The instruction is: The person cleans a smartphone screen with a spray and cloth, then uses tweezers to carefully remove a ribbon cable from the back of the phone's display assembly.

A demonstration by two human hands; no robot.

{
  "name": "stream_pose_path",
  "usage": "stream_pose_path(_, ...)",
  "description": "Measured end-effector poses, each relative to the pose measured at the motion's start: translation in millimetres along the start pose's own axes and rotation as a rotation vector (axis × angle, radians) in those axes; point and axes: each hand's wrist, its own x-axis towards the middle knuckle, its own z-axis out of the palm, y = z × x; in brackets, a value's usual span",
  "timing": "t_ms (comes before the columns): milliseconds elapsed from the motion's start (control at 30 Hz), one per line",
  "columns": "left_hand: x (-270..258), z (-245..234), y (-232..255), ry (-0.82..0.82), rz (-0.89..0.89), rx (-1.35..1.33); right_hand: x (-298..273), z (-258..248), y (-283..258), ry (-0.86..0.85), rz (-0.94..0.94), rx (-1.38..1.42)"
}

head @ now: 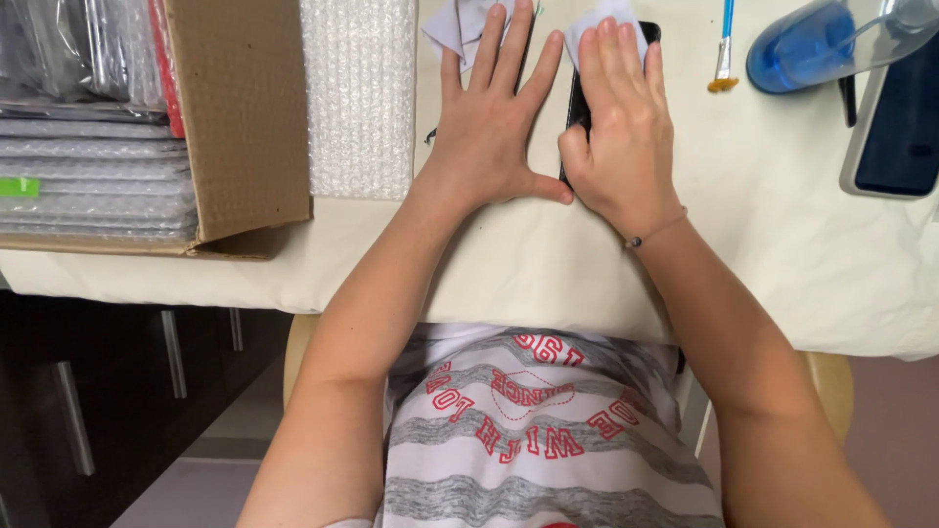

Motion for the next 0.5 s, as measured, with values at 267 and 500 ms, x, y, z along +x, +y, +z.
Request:
stream_pose_path(267,3.7,-4.3,2.1,-0.027,-0.009,0.047,-7.4,-9.8,8.2,-0.036,-0.054,0.051)
stream_pose_path(500,2.7,-4.8,1.7,-0.029,-0.010,0.039,-36.1,-19.4,-7.7,-0.055,-0.096,0.039)
